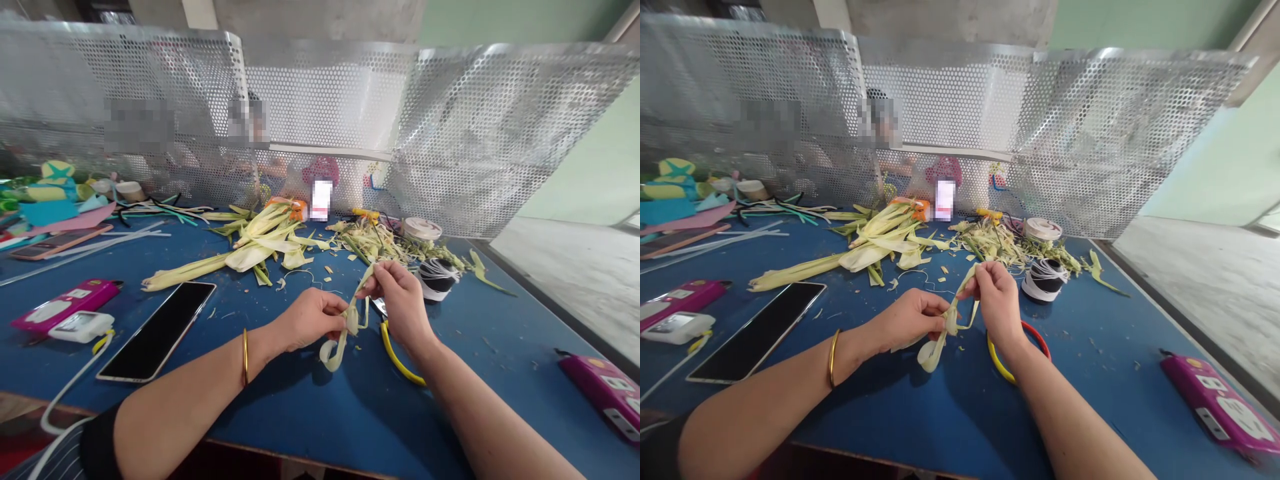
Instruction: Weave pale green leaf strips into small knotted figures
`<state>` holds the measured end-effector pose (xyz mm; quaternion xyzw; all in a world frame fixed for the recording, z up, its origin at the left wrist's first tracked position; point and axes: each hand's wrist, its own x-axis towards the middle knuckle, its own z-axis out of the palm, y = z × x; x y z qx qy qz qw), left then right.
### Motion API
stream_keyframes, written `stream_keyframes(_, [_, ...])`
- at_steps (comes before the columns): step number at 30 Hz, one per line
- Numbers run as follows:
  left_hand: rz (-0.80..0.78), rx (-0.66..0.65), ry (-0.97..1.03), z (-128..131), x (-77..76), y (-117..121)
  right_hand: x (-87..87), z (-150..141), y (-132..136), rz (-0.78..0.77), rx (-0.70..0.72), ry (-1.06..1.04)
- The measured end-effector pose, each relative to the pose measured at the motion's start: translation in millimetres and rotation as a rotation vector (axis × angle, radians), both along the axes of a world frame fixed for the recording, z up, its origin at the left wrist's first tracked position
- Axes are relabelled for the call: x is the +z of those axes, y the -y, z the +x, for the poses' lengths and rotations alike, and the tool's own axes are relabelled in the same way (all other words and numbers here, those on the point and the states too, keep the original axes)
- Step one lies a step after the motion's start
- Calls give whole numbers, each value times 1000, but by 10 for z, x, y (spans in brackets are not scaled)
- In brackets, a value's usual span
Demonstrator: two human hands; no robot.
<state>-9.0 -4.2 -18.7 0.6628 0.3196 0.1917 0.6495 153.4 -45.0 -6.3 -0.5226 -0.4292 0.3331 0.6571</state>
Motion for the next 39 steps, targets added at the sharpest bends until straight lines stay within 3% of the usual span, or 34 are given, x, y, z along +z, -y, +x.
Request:
stream_keyframes(7, [67, -181, -79, -35, 40, 42, -18, 52, -44, -144, -7, -237])
stream_keyframes(10, [37, -174, -64, -32, 60, 54, -10, 73, -60, -46, -26, -302])
stream_keyframes(16, [-121, -150, -65, -20, 151, 59, -8, 40, -53, 84, 39, -242])
stream_keyframes(29, [-264, -61, -6, -15, 148, 84, -105, -26, -45, 218, 167, 12])
stream_keyframes(32, [-295, 15, 19, -24, 177, 65, -95, 39, -48, 239, 164, 77])
stream_keyframes(39, [-319, 189, 144, -78, 179, -58, -26, 238, -24, 53, 347, 642])
